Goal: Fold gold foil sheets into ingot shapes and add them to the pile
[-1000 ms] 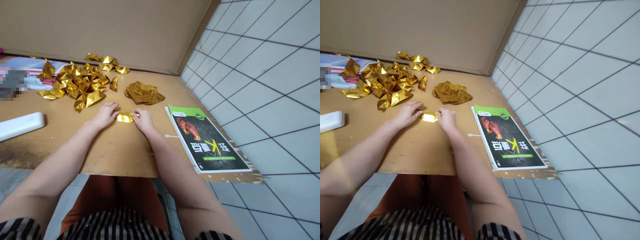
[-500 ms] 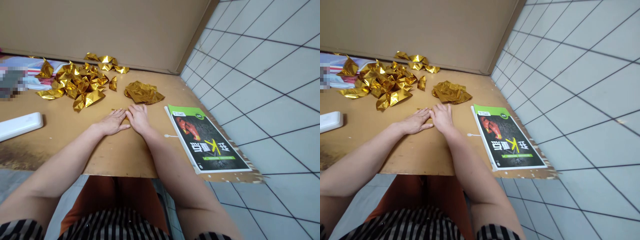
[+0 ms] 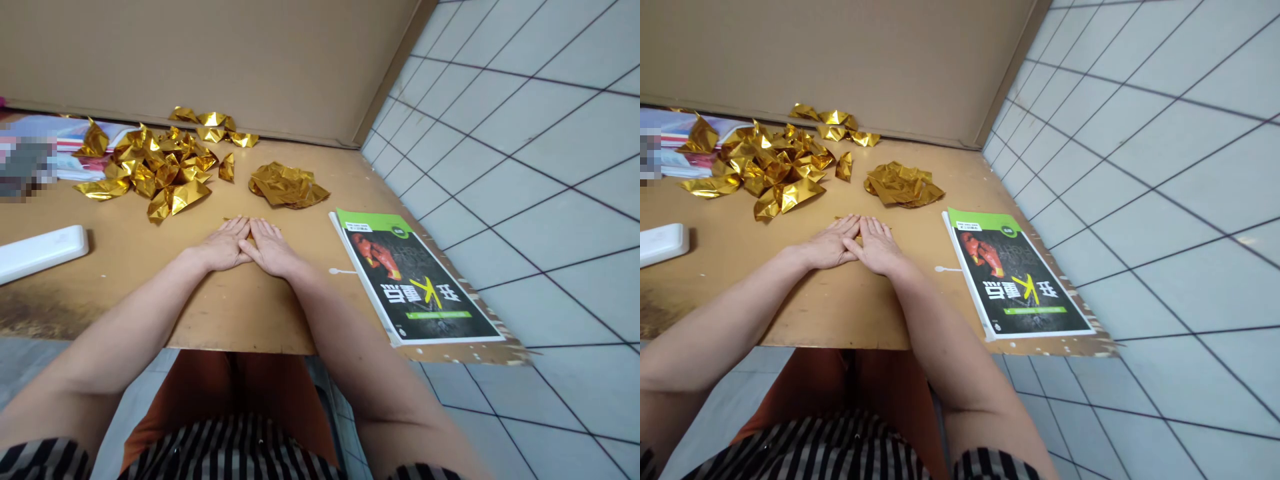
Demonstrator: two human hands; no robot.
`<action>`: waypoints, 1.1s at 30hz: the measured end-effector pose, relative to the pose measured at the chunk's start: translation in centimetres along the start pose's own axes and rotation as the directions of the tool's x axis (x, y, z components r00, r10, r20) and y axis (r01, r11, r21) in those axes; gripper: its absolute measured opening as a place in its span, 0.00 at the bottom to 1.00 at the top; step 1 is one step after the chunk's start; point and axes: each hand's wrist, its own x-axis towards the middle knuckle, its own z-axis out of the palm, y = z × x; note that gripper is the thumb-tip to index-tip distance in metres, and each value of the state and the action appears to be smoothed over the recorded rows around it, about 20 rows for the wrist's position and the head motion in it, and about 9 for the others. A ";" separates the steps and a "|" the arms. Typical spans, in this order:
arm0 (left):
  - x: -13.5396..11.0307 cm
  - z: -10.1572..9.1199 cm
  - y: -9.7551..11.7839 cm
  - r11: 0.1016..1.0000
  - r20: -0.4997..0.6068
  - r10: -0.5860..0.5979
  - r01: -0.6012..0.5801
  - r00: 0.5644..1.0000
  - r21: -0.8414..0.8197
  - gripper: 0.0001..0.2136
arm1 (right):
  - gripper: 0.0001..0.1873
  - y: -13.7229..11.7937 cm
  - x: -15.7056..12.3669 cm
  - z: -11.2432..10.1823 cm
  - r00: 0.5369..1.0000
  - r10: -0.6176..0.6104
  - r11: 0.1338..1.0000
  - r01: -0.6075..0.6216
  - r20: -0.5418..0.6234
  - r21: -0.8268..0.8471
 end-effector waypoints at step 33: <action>-1.1 -0.5 -0.9 0.992 -0.019 -0.118 0.119 0.993 0.038 0.45 | 0.49 1.6 -1.5 -1.6 0.990 0.083 0.996 -0.079 0.118 -0.033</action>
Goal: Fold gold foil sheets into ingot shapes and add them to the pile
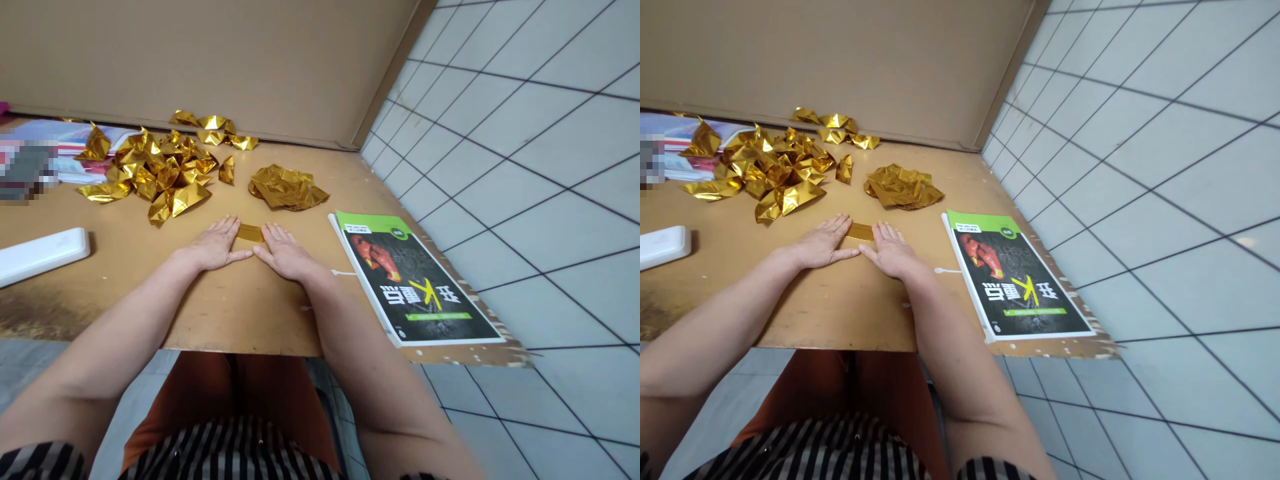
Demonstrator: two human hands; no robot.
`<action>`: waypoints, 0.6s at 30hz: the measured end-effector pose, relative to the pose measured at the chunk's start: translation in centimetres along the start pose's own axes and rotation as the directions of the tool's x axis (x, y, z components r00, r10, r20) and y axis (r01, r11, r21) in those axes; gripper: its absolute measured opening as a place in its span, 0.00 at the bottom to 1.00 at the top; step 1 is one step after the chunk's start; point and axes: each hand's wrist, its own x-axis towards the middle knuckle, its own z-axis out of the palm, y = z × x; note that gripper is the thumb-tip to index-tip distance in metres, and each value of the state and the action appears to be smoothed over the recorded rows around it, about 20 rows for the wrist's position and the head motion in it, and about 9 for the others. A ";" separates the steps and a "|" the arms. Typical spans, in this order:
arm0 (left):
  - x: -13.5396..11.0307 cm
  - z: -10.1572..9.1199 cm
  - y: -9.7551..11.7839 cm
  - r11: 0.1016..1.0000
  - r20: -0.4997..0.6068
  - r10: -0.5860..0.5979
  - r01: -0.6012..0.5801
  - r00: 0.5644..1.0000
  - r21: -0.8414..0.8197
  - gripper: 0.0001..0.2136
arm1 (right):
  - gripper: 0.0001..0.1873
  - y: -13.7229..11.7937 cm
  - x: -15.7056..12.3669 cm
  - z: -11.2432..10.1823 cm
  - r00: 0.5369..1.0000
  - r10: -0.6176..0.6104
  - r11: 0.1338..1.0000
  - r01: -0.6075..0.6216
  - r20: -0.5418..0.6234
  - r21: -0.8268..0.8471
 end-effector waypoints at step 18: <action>-0.3 -0.6 -1.6 1.000 -0.004 0.023 -0.023 1.000 -0.013 0.39 | 0.46 -0.2 0.2 0.6 0.999 -0.006 0.995 0.001 -0.048 -0.105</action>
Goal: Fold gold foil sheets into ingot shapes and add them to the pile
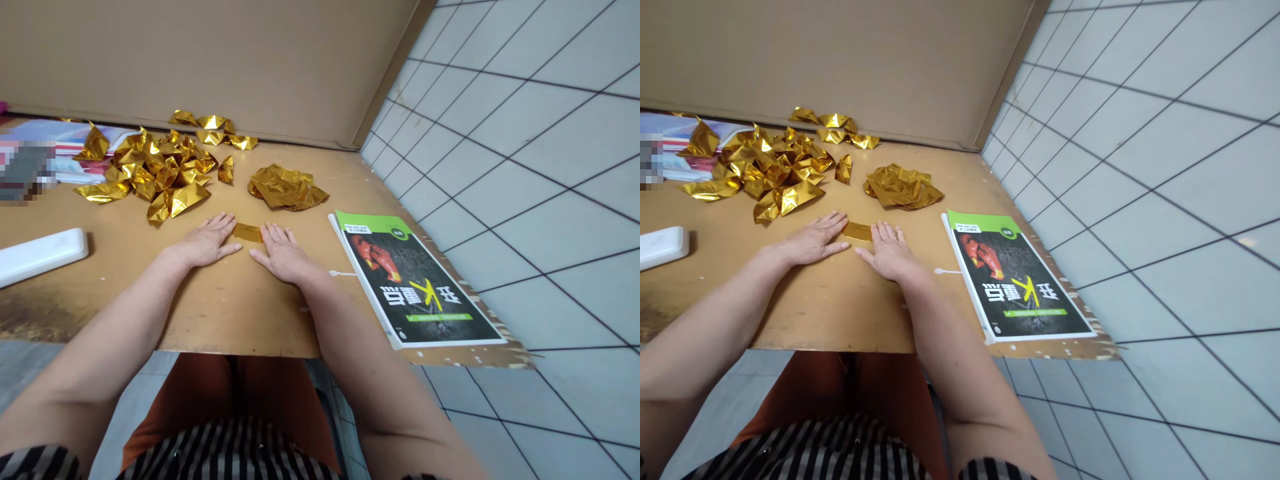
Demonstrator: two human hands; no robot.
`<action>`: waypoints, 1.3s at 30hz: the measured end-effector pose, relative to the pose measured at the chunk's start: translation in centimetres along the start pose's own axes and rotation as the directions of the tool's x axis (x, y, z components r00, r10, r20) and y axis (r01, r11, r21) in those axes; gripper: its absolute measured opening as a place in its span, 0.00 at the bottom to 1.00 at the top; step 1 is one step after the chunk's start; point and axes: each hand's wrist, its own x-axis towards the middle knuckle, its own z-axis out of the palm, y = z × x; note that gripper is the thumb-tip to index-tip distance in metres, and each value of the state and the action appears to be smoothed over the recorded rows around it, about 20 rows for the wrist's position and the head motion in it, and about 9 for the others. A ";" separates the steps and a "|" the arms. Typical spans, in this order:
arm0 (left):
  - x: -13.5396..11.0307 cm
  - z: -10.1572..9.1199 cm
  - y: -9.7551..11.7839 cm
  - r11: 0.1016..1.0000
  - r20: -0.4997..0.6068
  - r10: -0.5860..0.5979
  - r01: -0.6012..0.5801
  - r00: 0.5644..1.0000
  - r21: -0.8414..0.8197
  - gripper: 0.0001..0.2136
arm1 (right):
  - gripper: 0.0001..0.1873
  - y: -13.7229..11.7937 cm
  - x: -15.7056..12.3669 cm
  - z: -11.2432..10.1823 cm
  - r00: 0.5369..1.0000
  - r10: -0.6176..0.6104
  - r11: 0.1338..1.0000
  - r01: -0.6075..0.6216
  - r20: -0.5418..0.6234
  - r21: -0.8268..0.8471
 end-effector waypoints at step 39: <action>0.3 -1.0 0.1 1.000 0.098 -0.013 0.015 0.995 -0.015 0.32 | 0.46 -0.6 0.3 -0.2 0.991 -0.094 0.991 0.103 -0.100 0.089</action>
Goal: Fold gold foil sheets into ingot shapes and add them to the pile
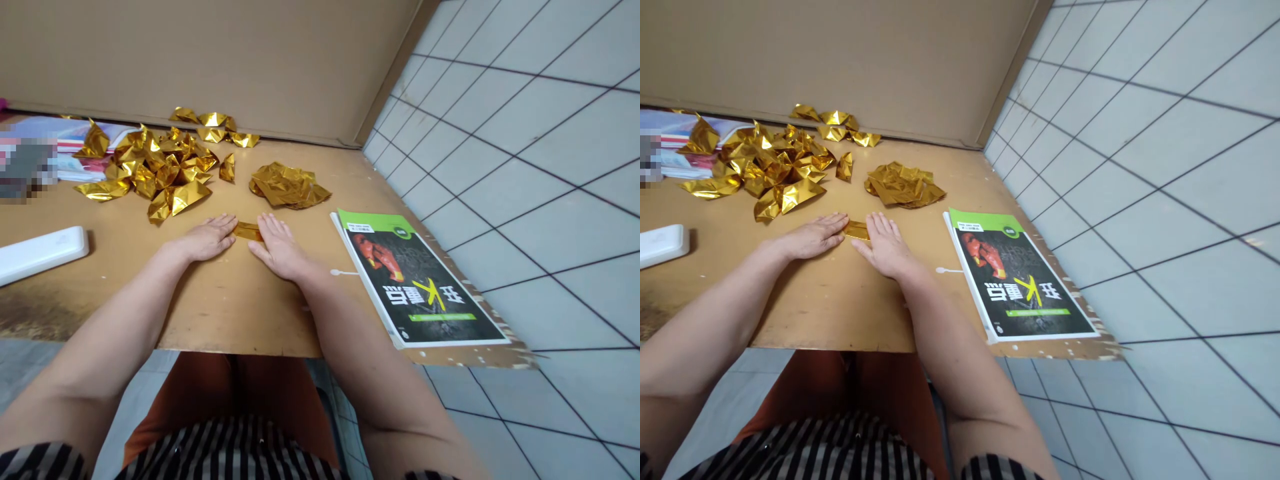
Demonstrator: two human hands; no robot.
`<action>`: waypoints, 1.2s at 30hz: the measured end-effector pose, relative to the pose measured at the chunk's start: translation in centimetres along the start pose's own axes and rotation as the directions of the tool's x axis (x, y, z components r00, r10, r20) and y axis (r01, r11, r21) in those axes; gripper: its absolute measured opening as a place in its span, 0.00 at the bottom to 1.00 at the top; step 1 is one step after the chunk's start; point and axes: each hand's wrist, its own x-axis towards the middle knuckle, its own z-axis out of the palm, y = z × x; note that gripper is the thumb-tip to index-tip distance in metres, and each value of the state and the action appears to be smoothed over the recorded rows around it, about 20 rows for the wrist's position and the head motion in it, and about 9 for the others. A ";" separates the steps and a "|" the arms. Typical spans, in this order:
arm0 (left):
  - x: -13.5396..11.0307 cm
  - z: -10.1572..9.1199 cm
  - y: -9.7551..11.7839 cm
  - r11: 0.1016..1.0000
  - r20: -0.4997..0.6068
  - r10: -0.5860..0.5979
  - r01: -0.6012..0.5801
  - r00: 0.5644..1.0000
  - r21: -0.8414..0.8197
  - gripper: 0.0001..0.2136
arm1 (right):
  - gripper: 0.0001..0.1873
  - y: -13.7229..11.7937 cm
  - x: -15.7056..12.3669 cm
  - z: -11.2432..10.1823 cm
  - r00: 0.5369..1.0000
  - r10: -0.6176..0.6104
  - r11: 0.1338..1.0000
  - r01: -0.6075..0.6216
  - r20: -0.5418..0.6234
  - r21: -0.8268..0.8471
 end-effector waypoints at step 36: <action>1.4 1.5 2.8 0.991 -0.055 0.131 -0.132 0.990 -0.019 0.31 | 0.57 0.4 -1.4 -0.5 0.965 0.242 0.962 -0.225 0.099 -0.152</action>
